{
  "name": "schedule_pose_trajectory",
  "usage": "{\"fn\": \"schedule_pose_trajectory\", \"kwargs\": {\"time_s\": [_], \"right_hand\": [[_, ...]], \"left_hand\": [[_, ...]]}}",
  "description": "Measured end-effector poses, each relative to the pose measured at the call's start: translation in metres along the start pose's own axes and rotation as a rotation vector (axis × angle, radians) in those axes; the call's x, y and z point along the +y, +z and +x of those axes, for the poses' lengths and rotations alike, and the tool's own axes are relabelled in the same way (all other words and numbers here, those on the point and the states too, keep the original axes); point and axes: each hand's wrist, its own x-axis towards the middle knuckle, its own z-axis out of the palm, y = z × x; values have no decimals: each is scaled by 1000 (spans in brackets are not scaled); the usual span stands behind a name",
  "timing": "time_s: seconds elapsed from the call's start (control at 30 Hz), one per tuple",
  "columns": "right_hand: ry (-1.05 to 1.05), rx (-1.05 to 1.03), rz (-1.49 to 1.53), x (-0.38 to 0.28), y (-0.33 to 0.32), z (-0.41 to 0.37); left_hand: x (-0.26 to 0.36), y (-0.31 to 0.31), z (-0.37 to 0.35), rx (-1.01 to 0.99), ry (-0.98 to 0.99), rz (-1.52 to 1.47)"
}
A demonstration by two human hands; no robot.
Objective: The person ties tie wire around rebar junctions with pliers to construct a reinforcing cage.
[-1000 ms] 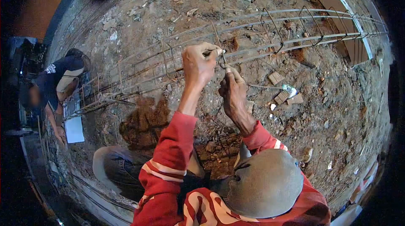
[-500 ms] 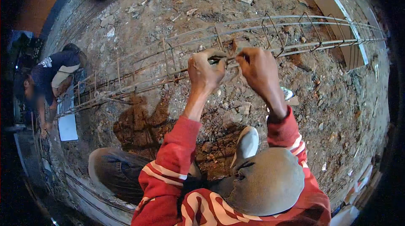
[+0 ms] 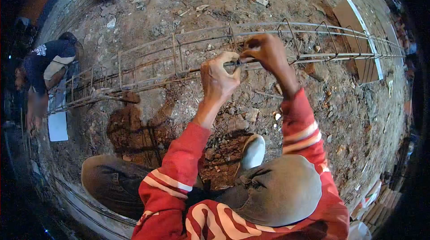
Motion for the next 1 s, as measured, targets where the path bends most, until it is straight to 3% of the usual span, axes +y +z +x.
{"fn": "schedule_pose_trajectory", "kwargs": {"time_s": [0.03,0.1,0.13,0.17,0.23,0.27,0.3,0.37,0.4,0.43,0.5,0.57,0.63,0.7,0.77,0.83,0.9,0.97,1.0], "right_hand": [[-164,454,-229,-21,-1,-17],[66,617,-15,-49,11,-62],[363,552,202,-67,18,-81],[533,375,537,-57,29,-100],[784,460,1381,-39,55,-104],[614,407,1648,-29,62,-103],[618,411,1647,-25,61,-95],[711,195,1311,-25,57,-75],[569,242,732,-29,58,-68],[565,238,731,-35,56,-70],[418,297,-391,-58,43,-85],[414,293,-386,-75,35,-96],[161,474,-437,-81,32,-105],[117,406,-275,-60,57,-121],[624,140,342,-75,73,-136],[661,234,508,-102,85,-142],[694,237,490,-118,74,-146],[311,215,-143,-119,60,-151],[317,117,-174,-135,37,-136]], "left_hand": [[0,-1,1,-40,-20,32],[-2,-2,0,-76,-50,63],[-3,-2,0,-87,-75,31],[-3,0,-1,-100,-100,-1],[-4,1,-1,-72,-36,26],[-3,1,-1,-70,-30,15],[-2,0,-1,-66,-25,4],[-6,2,-1,-77,-37,-16],[-9,2,0,-64,37,-4],[-13,2,-1,-50,108,10],[-17,4,-4,-20,148,12],[-21,7,-6,13,187,11],[-25,11,-9,130,336,-30],[-28,12,-10,140,367,-29],[-30,10,-11,150,406,-29],[-32,7,-11,110,447,33],[-33,7,-13,107,441,17],[-36,4,-12,117,524,52],[-40,6,-11,119,556,53]]}}
